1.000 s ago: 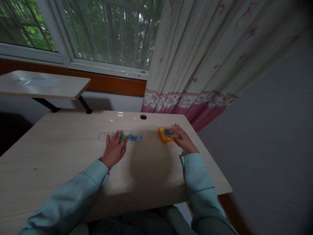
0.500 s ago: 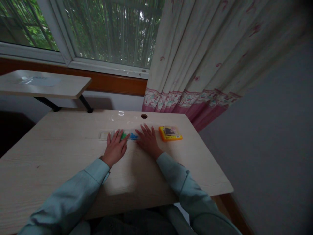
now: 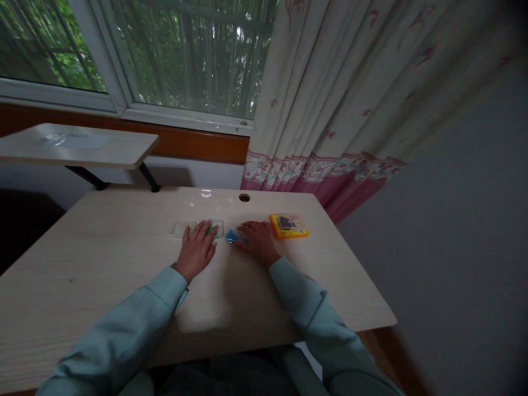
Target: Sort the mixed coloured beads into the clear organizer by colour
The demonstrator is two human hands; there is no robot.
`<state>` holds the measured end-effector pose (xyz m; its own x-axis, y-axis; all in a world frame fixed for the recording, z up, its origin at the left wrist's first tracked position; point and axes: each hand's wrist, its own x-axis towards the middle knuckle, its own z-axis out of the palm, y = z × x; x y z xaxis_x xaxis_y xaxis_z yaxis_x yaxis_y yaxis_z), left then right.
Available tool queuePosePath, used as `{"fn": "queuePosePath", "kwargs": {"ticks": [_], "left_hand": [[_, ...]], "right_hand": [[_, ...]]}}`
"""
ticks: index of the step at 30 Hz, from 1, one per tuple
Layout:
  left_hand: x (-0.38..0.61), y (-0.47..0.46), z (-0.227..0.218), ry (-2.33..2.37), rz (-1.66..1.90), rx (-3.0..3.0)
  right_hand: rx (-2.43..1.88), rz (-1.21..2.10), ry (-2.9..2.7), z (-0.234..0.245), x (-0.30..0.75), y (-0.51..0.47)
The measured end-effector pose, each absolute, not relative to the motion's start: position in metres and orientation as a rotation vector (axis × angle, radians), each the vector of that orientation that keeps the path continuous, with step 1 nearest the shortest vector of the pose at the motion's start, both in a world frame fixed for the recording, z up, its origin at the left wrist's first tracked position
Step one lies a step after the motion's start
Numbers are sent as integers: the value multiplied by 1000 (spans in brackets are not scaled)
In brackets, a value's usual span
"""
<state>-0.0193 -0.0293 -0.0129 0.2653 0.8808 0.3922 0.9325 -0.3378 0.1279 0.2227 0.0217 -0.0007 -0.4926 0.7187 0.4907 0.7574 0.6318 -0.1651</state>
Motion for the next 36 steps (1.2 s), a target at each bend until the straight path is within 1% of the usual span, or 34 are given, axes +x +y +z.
{"fn": "queuePosePath", "kwargs": {"ticks": [3,8,11,16,19,23,27,31,36], "left_hand": [[-20,-31,-11,-1694,-610,-2415],[-16,-32,-12,-1630,-664,-2470],[-14,-33,-8,-1606,-775,-2510],[-33,-31,11,-1664,-980,-2472],[-60,-24,12,-1701,-1028,-2417],[-91,-12,-4,-1746,-1001,-2408],[-98,-9,-16,-1712,-949,-2524],[-90,-10,-15,-1643,-914,-2623],[-81,-13,-10,-1666,-920,-2618]], "right_hand": [[-1139,-154,-2197,4,247,26],[-1282,-364,-1803,16,312,38],[-1317,-337,-1699,19,348,42],[-1325,-144,-1769,17,375,44],[-1313,-77,-1828,14,378,47],[-1302,-91,-1927,16,381,48],[-1315,-144,-2025,22,378,44],[-1377,-117,-2017,22,369,42],[-1437,-153,-1937,14,361,45]]}}
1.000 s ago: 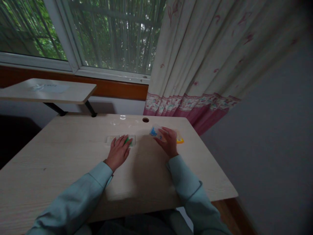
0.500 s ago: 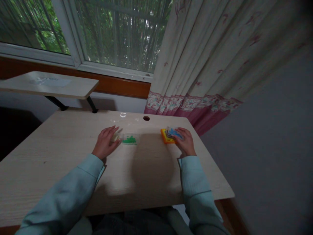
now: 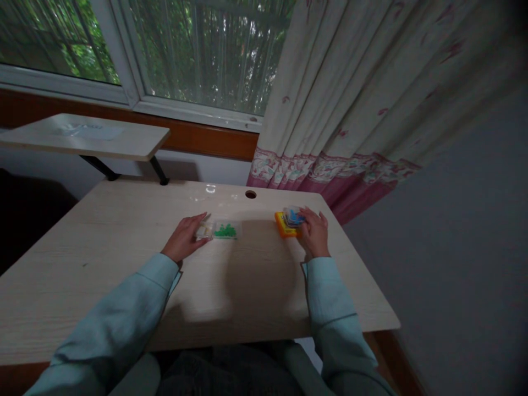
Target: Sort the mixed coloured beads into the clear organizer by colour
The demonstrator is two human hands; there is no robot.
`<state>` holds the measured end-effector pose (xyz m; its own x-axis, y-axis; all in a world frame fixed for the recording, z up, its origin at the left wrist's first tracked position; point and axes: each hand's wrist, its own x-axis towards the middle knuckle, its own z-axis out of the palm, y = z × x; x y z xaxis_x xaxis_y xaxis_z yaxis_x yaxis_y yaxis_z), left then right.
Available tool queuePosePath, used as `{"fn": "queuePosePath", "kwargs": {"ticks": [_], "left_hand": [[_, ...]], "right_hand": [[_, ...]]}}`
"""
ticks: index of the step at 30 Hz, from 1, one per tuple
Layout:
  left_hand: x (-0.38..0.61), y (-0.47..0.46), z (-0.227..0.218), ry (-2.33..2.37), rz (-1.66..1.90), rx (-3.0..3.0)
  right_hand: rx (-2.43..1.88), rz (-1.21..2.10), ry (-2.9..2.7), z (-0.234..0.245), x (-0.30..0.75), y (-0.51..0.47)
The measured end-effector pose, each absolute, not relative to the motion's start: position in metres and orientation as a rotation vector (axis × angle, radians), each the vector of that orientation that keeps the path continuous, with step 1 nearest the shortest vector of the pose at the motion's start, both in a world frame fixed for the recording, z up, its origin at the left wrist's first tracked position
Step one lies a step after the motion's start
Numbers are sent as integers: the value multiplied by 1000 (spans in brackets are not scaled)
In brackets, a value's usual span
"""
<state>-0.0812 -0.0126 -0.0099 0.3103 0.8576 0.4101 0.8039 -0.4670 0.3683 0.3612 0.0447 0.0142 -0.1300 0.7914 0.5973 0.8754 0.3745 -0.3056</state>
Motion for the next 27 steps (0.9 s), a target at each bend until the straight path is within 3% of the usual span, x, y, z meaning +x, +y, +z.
{"fn": "queuePosePath", "kwargs": {"ticks": [10,16,27], "left_hand": [[-82,-14,-7,1473,811,2505],[-102,-9,-4,1472,730,2524],[-102,-9,-3,1500,797,2455]], "right_hand": [[-1243,-179,-1881,25,325,30],[-966,-59,-2410,-1,221,2],[-1192,24,-2489,-17,198,2]]}}
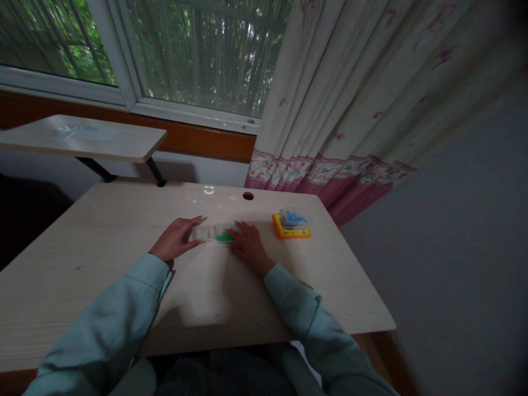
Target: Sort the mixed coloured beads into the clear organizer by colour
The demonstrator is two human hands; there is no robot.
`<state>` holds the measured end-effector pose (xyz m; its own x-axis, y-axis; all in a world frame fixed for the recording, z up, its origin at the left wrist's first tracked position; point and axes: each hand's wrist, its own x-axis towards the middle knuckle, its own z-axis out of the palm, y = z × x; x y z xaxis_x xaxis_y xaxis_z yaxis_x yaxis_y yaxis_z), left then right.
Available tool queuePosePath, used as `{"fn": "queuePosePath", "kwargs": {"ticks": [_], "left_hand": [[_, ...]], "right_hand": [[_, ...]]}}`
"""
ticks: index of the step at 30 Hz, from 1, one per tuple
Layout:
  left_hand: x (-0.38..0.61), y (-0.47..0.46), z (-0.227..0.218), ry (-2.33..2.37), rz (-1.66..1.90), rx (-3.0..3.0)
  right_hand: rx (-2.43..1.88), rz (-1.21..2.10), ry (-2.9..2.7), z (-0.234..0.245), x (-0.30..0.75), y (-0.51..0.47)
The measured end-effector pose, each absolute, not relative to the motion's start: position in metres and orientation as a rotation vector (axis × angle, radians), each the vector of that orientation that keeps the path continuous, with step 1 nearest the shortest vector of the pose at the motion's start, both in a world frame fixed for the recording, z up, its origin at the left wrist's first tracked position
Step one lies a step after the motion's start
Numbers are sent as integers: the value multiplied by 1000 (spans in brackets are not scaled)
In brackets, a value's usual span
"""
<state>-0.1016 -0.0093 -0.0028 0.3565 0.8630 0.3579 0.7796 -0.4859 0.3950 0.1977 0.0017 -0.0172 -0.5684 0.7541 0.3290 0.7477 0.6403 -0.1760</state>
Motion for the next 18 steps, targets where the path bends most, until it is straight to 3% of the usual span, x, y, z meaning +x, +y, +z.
{"fn": "queuePosePath", "kwargs": {"ticks": [6,11,18], "left_hand": [[-101,-9,-3,1505,799,2447],[-100,-9,-3,1490,799,2440],[-100,-11,1,1501,770,2391]], "right_hand": [[-1113,24,-2416,0,225,8],[-1192,-130,-2004,23,287,29],[-1339,-255,-1676,16,365,48]]}}
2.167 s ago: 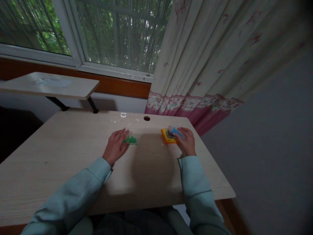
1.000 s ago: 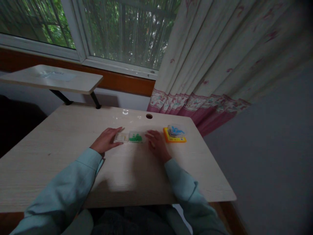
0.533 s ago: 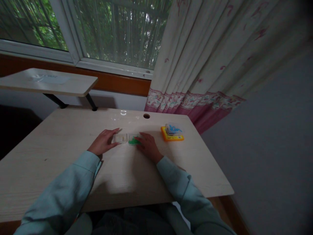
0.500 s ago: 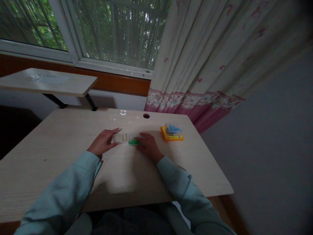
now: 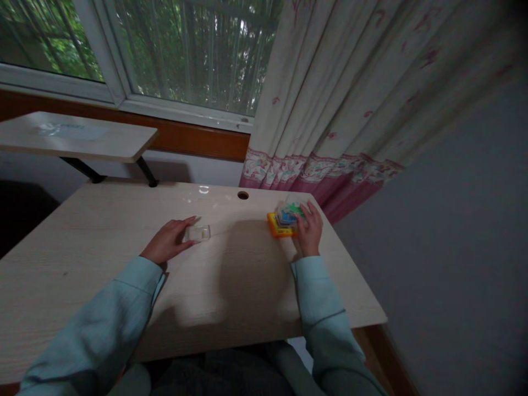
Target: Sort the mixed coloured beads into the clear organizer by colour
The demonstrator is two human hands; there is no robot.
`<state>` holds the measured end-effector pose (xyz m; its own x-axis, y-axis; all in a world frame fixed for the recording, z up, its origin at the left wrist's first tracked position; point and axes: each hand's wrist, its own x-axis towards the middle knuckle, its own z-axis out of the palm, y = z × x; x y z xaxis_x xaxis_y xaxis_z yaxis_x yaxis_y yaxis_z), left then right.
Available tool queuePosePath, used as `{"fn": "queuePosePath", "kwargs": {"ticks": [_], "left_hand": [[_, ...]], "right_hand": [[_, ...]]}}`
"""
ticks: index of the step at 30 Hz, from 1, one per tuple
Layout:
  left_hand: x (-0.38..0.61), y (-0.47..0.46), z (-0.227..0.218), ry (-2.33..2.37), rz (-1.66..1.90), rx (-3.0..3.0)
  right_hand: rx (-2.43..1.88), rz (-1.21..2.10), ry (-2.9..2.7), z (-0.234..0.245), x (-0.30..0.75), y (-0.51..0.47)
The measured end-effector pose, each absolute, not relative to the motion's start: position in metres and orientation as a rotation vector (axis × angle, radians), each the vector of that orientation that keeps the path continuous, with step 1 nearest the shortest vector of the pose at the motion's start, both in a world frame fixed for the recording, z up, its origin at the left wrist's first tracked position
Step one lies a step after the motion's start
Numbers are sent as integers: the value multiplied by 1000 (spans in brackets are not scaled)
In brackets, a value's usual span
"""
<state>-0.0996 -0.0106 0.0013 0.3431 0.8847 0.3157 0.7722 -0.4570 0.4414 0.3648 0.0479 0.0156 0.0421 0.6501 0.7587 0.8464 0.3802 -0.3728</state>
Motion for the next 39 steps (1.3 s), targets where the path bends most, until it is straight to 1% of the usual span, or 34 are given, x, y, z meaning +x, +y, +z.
{"fn": "queuePosePath", "kwargs": {"ticks": [7,13,19,22,25,28,29,34,39], "left_hand": [[-100,-12,3,1487,774,2388],[-100,-12,0,1501,781,2393],[-98,-12,0,1474,781,2406],[-98,-12,0,1454,789,2415],[-96,-12,0,1448,825,2404],[-89,-14,0,1432,887,2363],[-85,-15,0,1422,907,2345],[-68,-21,1,1367,968,2276],[-57,-26,-1,1290,936,2298]], "right_hand": [[-1319,-140,-1856,14,378,50],[-1323,-38,-1784,19,369,44],[-1279,-33,-1776,17,365,45],[-1325,-96,-1777,24,362,41],[-1389,-258,-1786,37,350,34],[-1310,-410,-1837,43,316,23],[-1246,-413,-1889,41,300,18],[-877,-143,-2414,11,216,-4],[-889,205,-2480,-15,191,-4]]}}
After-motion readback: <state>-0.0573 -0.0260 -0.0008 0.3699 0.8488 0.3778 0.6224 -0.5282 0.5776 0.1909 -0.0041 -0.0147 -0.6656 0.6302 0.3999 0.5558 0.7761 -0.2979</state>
